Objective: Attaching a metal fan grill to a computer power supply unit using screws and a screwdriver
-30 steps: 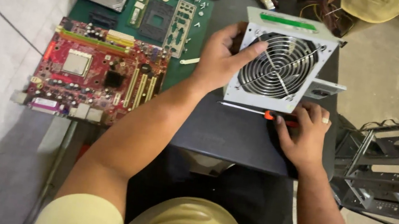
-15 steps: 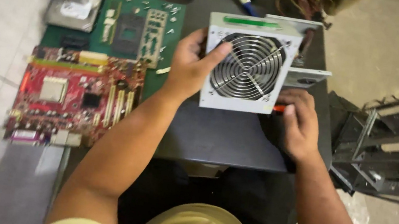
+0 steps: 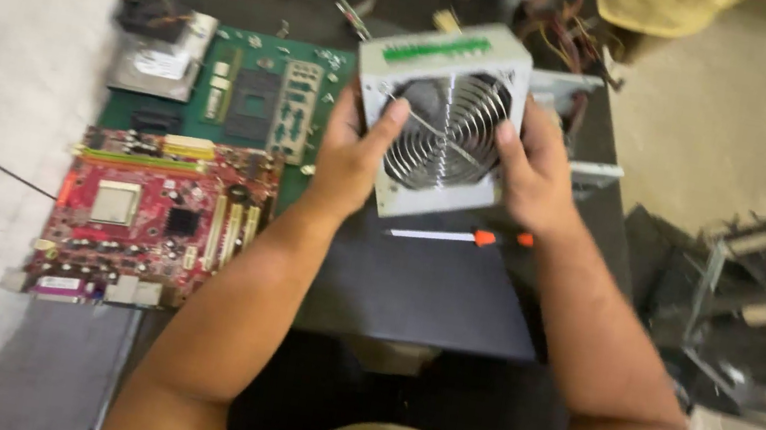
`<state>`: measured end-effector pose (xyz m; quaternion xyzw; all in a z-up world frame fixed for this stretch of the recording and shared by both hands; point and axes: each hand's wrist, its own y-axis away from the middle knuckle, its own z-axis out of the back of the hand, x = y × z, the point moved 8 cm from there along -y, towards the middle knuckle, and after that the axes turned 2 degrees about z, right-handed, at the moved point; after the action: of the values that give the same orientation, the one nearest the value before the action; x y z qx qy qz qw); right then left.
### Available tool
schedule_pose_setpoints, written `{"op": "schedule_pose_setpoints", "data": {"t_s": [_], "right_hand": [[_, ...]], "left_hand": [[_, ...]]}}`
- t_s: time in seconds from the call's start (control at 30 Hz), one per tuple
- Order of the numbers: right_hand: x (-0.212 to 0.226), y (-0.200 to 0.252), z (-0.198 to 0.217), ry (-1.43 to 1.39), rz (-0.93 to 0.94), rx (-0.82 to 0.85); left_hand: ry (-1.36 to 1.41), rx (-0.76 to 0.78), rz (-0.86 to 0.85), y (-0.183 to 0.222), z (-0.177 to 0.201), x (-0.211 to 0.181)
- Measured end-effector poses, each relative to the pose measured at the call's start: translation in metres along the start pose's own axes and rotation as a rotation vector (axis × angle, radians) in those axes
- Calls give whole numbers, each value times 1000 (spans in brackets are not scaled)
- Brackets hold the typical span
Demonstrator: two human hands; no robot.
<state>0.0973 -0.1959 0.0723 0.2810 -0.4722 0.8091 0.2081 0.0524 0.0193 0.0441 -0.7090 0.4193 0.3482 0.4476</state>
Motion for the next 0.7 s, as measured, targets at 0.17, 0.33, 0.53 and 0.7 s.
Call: {"op": "schedule_pose_setpoints", "data": {"t_s": [0.17, 0.33, 0.53, 0.7], "right_hand": [[-19, 26, 9, -129, -112, -88], [-8, 21, 6, -176, -112, -128], [1, 23, 2, -175, -83, -184], [52, 17, 10, 49, 36, -430]], "left_hand": [[-136, 42, 221, 2, -9, 28], [-86, 90, 313, 4, -16, -2], [-340, 25, 510, 10, -14, 0], [9, 198, 122, -7, -21, -27]]}}
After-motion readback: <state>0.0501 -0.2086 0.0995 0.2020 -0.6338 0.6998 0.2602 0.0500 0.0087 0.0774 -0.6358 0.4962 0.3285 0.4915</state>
